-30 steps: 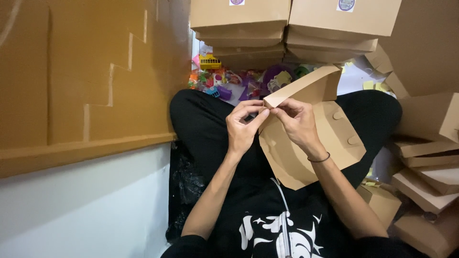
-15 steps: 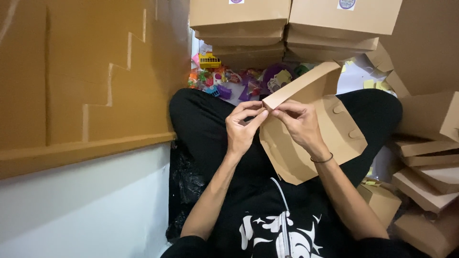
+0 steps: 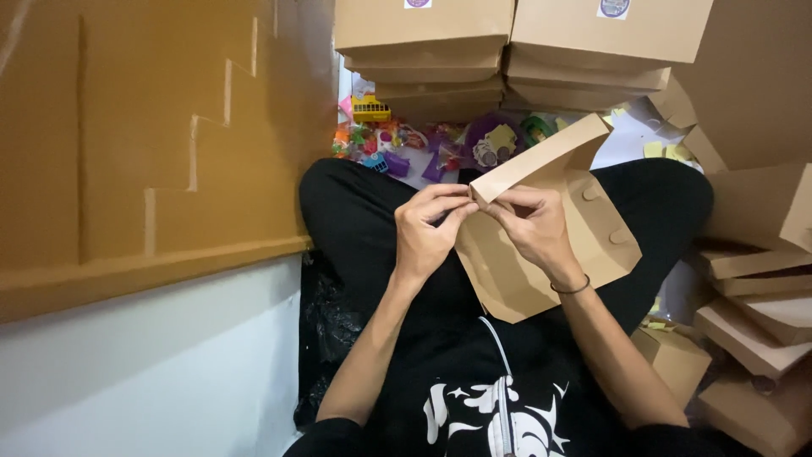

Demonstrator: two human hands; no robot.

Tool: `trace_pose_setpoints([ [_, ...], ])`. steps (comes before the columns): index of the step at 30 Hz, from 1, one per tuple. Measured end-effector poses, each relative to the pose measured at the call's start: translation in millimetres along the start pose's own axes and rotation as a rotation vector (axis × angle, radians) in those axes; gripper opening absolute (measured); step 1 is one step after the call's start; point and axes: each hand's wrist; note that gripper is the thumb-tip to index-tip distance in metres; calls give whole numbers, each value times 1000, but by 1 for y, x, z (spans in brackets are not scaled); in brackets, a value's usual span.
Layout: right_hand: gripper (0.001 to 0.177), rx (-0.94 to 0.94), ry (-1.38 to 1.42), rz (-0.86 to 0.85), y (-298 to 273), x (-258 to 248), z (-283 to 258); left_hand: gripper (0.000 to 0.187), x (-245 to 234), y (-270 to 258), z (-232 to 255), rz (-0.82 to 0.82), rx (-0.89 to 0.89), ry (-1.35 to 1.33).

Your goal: Folding cardboard boxes from flat sheets and packing small items wrapped in black plastic into them while sitting on the floor.

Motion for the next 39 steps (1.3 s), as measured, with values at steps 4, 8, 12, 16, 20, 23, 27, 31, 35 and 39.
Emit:
trace_pose_setpoints([
  [4, 16, 24, -17, 23, 0, 1, 9, 7, 1, 2, 4, -18, -4, -16],
  [8, 18, -25, -15, 34, 7, 0, 25, 13, 4, 7, 0, -46, 29, 62],
  [12, 22, -41, -74, 97, 13, 1, 40, 18, 10, 16, -3, -14, 29, 103],
  [16, 19, -57, -116, 169, 19, 2, 14, 19, 19, 23, -2, 19, 114, 153],
  [20, 21, -25, -121, 228, 24, 5, -17, 24, 29, 26, -4, 76, 205, 175],
  [23, 21, 32, -69, 220, 24, 9, -31, 39, 36, 22, 0, 81, 176, 165],
  [27, 20, 104, -80, 168, 24, 9, -22, 49, 42, 21, -5, -23, 173, 219],
  [31, 19, 102, -25, 148, 30, 10, -14, 57, 35, 28, -8, -127, 122, 173],
  [35, 14, 152, 76, 124, 32, 14, -19, 57, 29, 35, 4, -204, -15, 155],
  [39, 14, 215, 90, 152, 29, 15, -32, 58, 32, 34, 4, -220, -45, 187],
])
Point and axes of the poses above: each hand's wrist, its own y-axis towards the middle knuckle, its own x-axis out of the palm, z = x × y, and after that the axes turned 11 degrees about -y, right-handed
